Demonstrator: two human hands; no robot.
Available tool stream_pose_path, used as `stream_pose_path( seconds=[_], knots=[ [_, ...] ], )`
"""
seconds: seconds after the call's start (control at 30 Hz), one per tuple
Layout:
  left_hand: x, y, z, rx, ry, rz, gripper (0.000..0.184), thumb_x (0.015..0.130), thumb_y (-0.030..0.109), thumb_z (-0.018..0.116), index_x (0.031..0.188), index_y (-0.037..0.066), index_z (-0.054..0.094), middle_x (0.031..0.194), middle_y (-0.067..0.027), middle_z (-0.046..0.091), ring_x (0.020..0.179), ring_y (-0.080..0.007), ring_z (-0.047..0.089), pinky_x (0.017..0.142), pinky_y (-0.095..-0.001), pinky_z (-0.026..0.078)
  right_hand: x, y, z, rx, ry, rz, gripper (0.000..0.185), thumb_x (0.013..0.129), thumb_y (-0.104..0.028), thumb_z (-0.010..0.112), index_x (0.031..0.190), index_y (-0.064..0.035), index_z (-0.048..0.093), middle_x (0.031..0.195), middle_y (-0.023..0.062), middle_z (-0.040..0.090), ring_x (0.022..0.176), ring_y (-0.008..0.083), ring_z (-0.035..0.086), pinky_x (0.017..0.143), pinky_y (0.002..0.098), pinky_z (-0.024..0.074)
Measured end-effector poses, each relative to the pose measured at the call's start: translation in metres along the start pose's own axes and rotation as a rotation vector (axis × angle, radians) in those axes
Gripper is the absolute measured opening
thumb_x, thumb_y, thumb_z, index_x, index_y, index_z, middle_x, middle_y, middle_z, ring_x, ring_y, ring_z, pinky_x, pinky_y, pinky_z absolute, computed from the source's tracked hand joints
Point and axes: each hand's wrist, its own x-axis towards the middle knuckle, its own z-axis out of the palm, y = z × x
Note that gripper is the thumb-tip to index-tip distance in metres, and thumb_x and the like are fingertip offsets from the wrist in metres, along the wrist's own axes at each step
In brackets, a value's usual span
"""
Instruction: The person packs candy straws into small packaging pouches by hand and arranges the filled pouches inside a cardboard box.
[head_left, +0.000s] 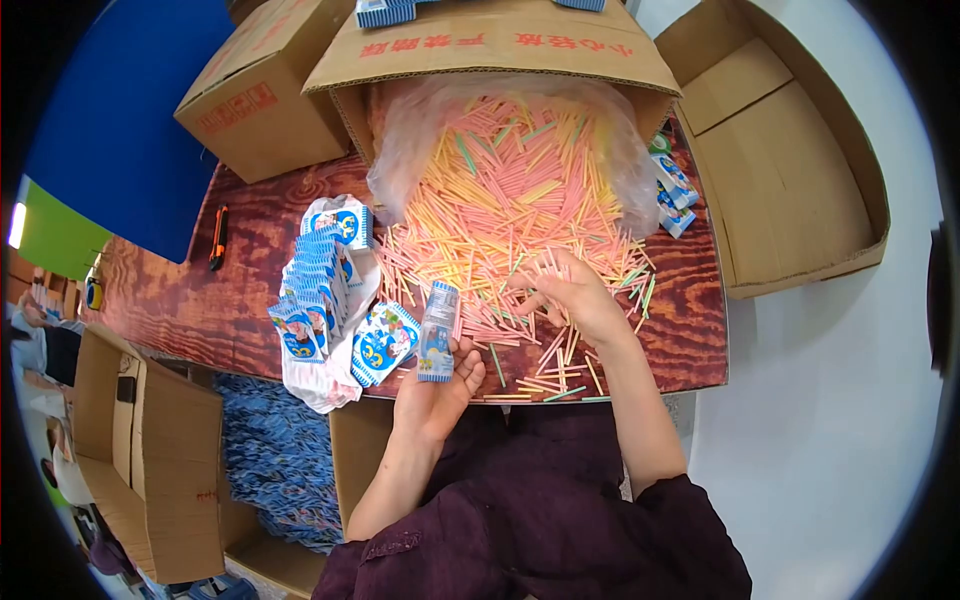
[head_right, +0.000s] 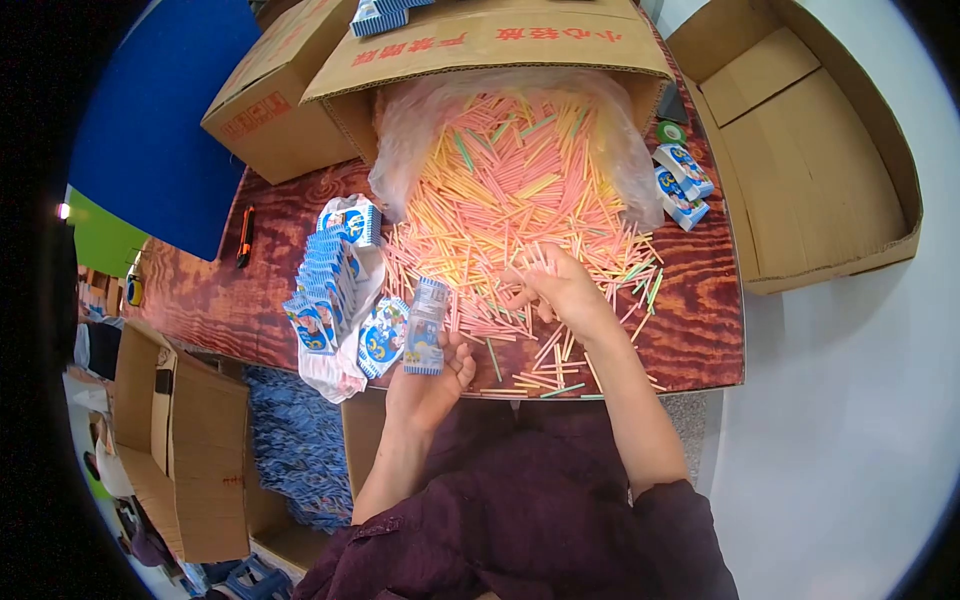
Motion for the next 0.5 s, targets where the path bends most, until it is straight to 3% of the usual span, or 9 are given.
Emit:
stream_pose_path(
  seconds=[0.17,0.27,0.33,0.47,0.5],
  knots=[
    [0.002,0.000,-0.003,-0.069,-0.008,-0.055,0.025,0.098,0.021,0.044,0.098,0.002,0.060,0.100,-0.0124,0.065,0.093,-0.0252,0.062,0.089,-0.0398,0.051,0.007,-0.015,0.002,-0.113,0.037,0.024,0.024,0.093,-0.013,0.056,0.111,0.0006,0.046,0.102,0.0173,0.067,0.079,0.0227,0.071,0.044,0.0196,0.0427],
    [0.003,0.000,-0.004,-0.081,-0.003,-0.066,0.025,0.098,0.021,0.044,0.098,0.002,0.060,0.100,-0.0122,0.065,0.093,-0.0250,0.062,0.088,-0.0399,0.051,0.018,-0.013,-0.001,-0.088,0.075,0.026,0.019,0.092,-0.010,0.055,0.108,-0.0002,0.049,0.099,0.0154,0.068,0.073,0.0190,0.070,0.048,0.0199,0.0442],
    [0.003,0.002,-0.008,-0.082,0.006,-0.065,0.025,0.098,0.021,0.044,0.098,0.002,0.060,0.100,-0.0118,0.065,0.092,-0.0247,0.062,0.088,-0.0399,0.051,0.027,-0.005,-0.002,-0.050,0.187,-0.247,0.012,0.093,-0.008,0.053,0.103,-0.0014,0.051,0.092,0.0123,0.068,0.065,0.0134,0.063,0.051,0.0196,0.0435],
    [0.009,0.001,-0.006,-0.104,-0.037,-0.061,0.027,0.098,0.021,0.044,0.096,0.000,0.059,0.113,-0.0164,0.061,0.109,-0.0306,0.057,0.099,-0.0440,0.045,0.020,-0.012,0.012,-0.089,0.305,-0.297,0.007,0.094,-0.007,0.053,0.099,-0.0018,0.053,0.083,0.0074,0.065,0.060,0.0085,0.054,0.054,0.0184,0.0415],
    [0.011,-0.002,0.001,-0.088,0.007,-0.039,0.027,0.098,0.021,0.044,0.096,-0.001,0.059,0.118,-0.0182,0.059,0.116,-0.0330,0.054,0.103,-0.0452,0.042,0.018,-0.007,0.017,0.085,0.263,-0.333,0.007,0.094,-0.008,0.054,0.098,-0.0016,0.053,0.080,0.0055,0.063,0.061,0.0073,0.053,0.055,0.0182,0.0409]
  ],
)
